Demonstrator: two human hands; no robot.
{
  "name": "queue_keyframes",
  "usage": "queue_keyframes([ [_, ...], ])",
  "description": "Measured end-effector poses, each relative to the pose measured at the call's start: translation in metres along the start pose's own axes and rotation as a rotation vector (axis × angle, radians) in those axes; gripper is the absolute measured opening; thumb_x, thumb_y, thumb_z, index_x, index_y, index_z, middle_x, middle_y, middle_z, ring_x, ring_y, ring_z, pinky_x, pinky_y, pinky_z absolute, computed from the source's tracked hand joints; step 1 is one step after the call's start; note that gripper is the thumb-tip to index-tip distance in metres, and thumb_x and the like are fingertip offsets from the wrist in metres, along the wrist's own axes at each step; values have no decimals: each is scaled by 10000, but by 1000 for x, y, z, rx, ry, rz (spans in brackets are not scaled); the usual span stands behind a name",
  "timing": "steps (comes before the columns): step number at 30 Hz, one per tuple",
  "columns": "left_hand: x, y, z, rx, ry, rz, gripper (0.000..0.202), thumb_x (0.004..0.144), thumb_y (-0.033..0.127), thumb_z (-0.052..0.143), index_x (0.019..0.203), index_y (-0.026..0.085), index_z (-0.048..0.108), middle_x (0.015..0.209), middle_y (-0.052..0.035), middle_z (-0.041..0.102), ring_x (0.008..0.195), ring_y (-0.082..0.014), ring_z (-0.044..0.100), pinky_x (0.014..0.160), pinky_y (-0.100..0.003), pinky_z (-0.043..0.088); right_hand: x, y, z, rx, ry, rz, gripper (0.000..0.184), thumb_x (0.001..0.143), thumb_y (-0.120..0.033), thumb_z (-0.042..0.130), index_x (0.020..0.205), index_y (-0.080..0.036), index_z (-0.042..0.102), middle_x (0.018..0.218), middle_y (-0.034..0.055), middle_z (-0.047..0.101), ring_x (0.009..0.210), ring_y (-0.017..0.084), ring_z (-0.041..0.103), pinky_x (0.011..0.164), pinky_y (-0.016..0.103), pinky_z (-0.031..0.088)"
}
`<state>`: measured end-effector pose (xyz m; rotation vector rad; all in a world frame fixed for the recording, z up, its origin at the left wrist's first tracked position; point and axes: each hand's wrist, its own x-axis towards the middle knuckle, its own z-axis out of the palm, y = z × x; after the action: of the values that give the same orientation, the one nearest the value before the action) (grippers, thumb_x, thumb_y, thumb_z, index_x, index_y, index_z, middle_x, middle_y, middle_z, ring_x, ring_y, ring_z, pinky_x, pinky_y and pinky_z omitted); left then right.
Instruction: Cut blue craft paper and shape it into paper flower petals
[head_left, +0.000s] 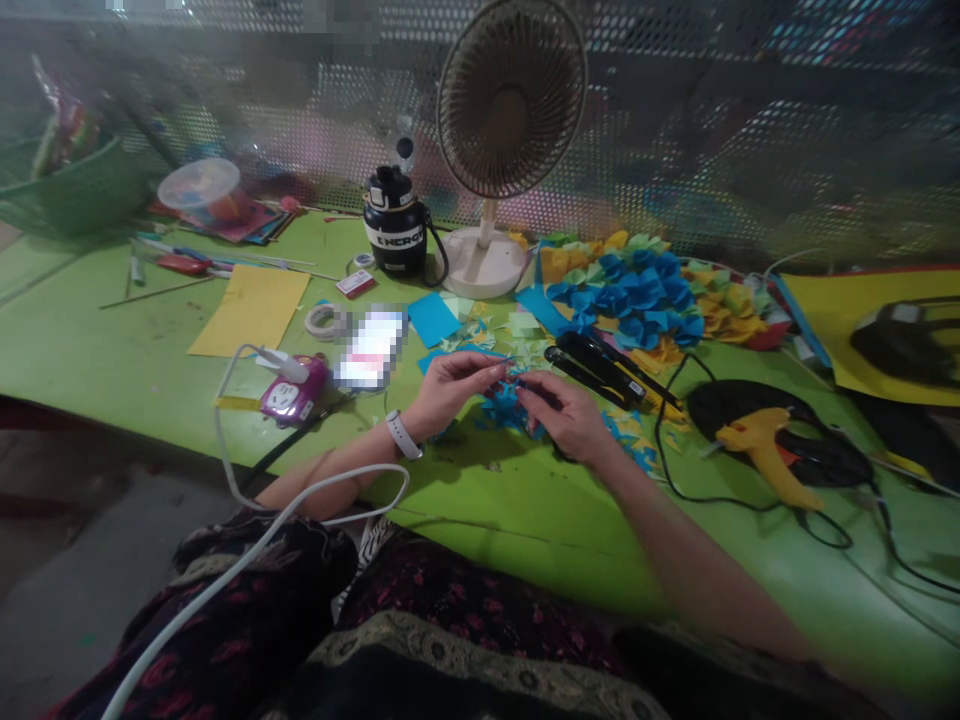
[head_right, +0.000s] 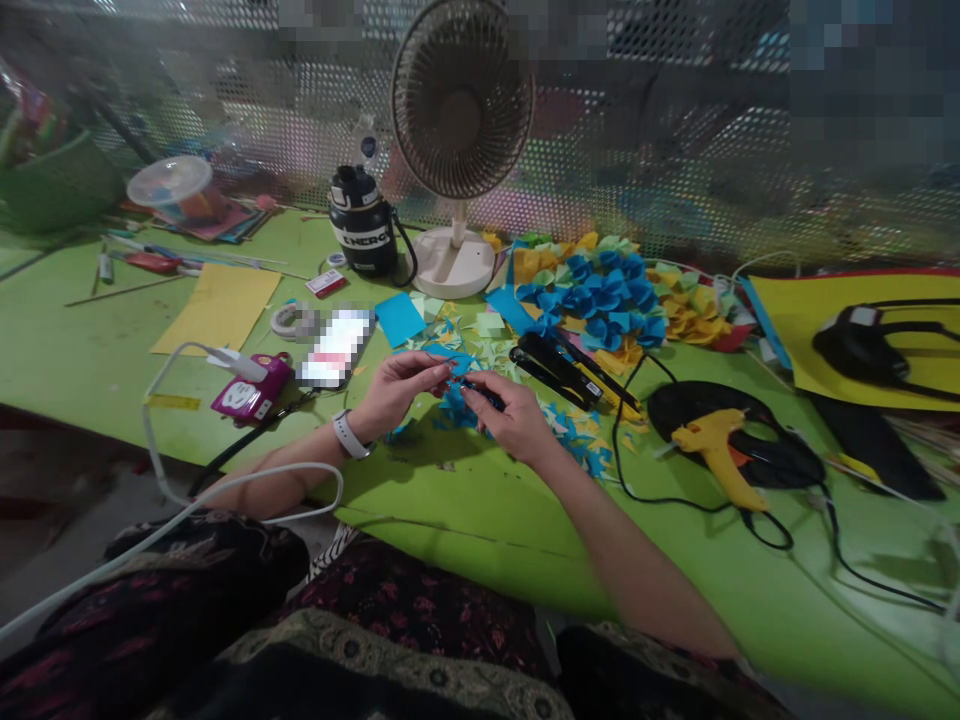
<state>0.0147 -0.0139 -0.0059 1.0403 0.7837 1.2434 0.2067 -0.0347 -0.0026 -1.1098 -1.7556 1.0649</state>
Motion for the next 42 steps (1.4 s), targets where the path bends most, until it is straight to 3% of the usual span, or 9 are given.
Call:
queue_keyframes([
  [5, -1, 1, 3, 8, 44, 57, 336, 627, 451, 902, 653, 164, 730, 630, -4, 704, 562, -77, 619, 575, -207, 522, -1, -4, 1, -187, 181, -152, 307, 864, -435, 707, 1095, -235, 680, 1004, 66, 731, 897, 224, 697, 786, 367, 574],
  [7, -1, 3, 4, 22, 53, 85, 343, 629, 447, 902, 640, 158, 719, 585, 6, 680, 547, -73, 609, 570, -201, 516, -1, -4, 1, -271, 221, -216, 243, 904, -430, 665, 1049, -238, 697, 967, 62, 727, 879, 216, 684, 791, 364, 559],
  [11, -1, 5, 4, 49, 49, 88, 338, 616, 441, 910, 685, 161, 735, 600, 3, 693, 552, -79, 621, 564, -202, 522, 0, -2, -2, -312, 182, -290, 239, 967, -419, 576, 999, -236, 726, 836, 44, 696, 770, 194, 651, 713, 339, 531],
  [20, 0, 4, 1, 73, 14, 34, 354, 597, 475, 908, 727, 177, 768, 655, -15, 729, 557, -96, 635, 571, -234, 548, 1, -5, -4, -240, 26, -189, 248, 965, -418, 555, 947, -228, 714, 844, 49, 709, 759, 200, 654, 727, 363, 543],
  [25, 0, 4, 3, 50, 64, 41, 388, 573, 488, 914, 644, 164, 713, 574, 9, 677, 521, -78, 597, 554, -220, 516, -2, -4, 2, -346, 149, -222, 282, 925, -447, 629, 1109, -241, 684, 1011, 85, 720, 906, 242, 676, 818, 402, 555],
  [29, -1, 3, 2, 63, 61, 49, 357, 596, 457, 913, 676, 162, 730, 602, 0, 689, 556, -86, 609, 579, -227, 520, -3, -3, 3, -332, 178, -236, 229, 978, -414, 558, 1042, -244, 698, 989, 79, 717, 933, 244, 684, 839, 406, 555],
  [33, -2, 2, 1, 73, 11, 38, 364, 628, 470, 898, 805, 174, 780, 713, -28, 743, 633, -113, 663, 626, -250, 556, -1, -3, 1, -263, 205, -208, 267, 992, -443, 525, 993, -236, 694, 976, 77, 720, 913, 239, 692, 811, 398, 557],
  [37, -2, 1, 1, 79, 20, 40, 363, 657, 497, 874, 787, 171, 781, 675, -27, 732, 618, -113, 665, 614, -243, 555, 1, -2, -2, -223, 157, -159, 320, 978, -510, 523, 968, -242, 698, 907, 63, 711, 829, 224, 680, 718, 367, 549],
  [42, -1, 2, 0, 63, 7, 25, 353, 643, 486, 885, 787, 180, 786, 680, -22, 735, 606, -104, 658, 608, -236, 559, 1, 2, -3, -64, 48, -26, 337, 945, -557, 549, 953, -245, 676, 683, -4, 623, 488, 143, 545, 486, 300, 468],
])
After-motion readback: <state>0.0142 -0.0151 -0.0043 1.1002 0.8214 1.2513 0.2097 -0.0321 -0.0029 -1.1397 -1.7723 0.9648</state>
